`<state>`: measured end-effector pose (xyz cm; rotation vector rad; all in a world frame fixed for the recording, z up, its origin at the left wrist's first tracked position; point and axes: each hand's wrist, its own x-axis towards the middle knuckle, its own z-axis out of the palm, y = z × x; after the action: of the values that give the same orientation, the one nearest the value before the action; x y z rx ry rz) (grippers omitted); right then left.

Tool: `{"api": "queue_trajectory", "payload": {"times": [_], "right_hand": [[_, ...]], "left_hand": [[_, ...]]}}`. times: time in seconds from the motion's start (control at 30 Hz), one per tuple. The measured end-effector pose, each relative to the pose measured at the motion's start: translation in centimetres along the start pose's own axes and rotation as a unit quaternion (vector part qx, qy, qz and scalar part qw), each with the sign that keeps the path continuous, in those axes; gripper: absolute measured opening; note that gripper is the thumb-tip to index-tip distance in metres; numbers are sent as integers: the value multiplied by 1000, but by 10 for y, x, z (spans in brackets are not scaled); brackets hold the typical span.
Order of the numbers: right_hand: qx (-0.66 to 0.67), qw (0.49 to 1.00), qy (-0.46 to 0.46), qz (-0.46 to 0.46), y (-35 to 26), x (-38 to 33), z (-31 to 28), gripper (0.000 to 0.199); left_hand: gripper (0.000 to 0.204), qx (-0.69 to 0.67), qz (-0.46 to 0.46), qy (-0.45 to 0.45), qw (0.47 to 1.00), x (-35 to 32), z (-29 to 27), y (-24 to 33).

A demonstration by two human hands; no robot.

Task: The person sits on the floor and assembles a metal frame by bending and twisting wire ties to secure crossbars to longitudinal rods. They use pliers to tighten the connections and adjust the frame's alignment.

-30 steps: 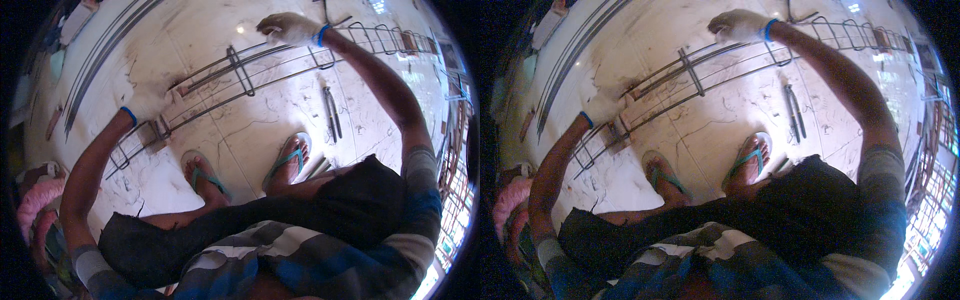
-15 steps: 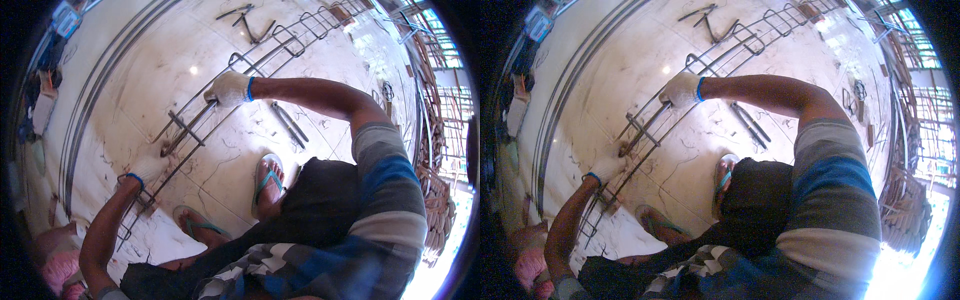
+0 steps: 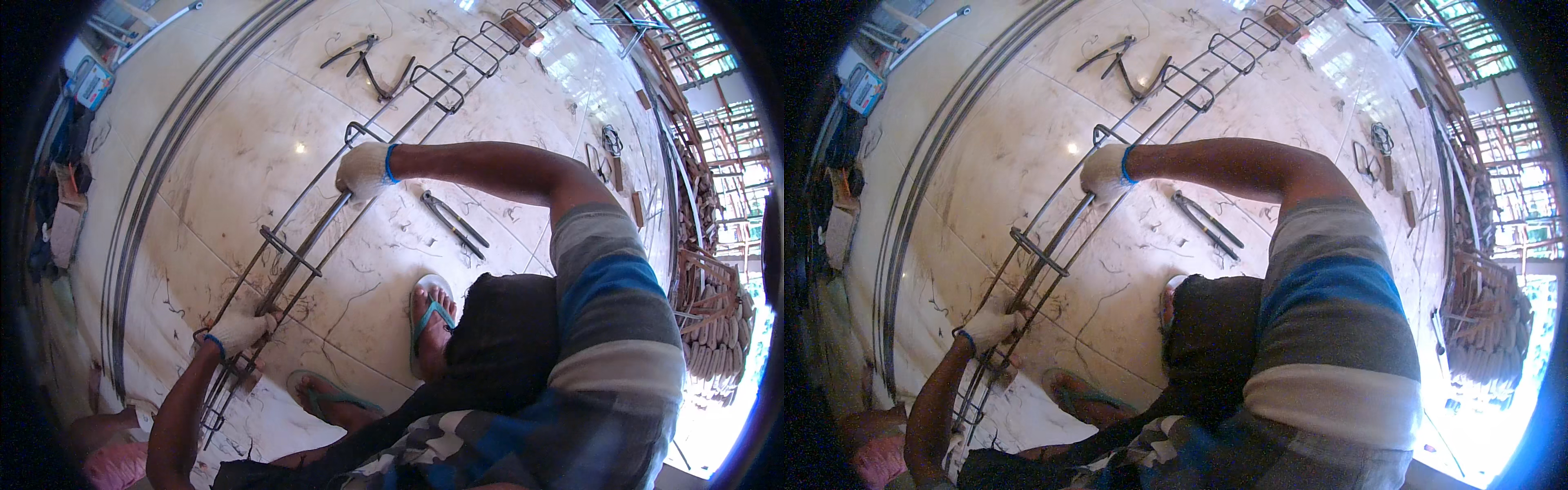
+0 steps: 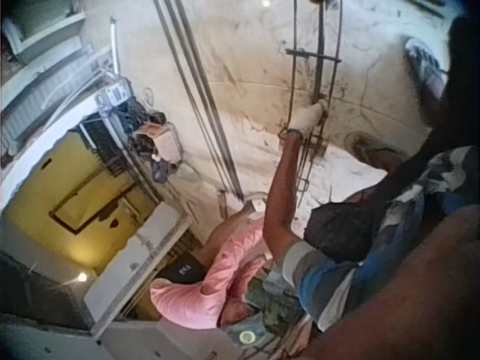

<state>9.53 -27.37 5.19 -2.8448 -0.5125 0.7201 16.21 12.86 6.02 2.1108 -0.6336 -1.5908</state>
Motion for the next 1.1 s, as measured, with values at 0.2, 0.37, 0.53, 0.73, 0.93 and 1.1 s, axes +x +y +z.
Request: {"api": "queue_trajectory", "payload": {"times": [0.2,0.37,0.53,0.73,0.93,1.1], "right_hand": [[20,997,66,-47,-9,3,-6,37],[-13,998,-22,54,9,-9,-8,36],[9,1000,-6,16,18,-12,-6,34],[13,999,-15,25,14,-10,-8,34],[25,999,4,24,18,-13,-7,39],[14,1000,7,5,17,-14,-5,39]], "left_hand": [[38,50,11,54,997,12,6,23],[41,11,-25,-18,999,10,0,36],[46,70,-84,-6,994,-7,-5,34],[44,27,-58,18,998,-3,-5,30],[38,-2,-14,4,1000,2,-6,21],[37,-30,-34,-19,999,1,-3,12]]}}
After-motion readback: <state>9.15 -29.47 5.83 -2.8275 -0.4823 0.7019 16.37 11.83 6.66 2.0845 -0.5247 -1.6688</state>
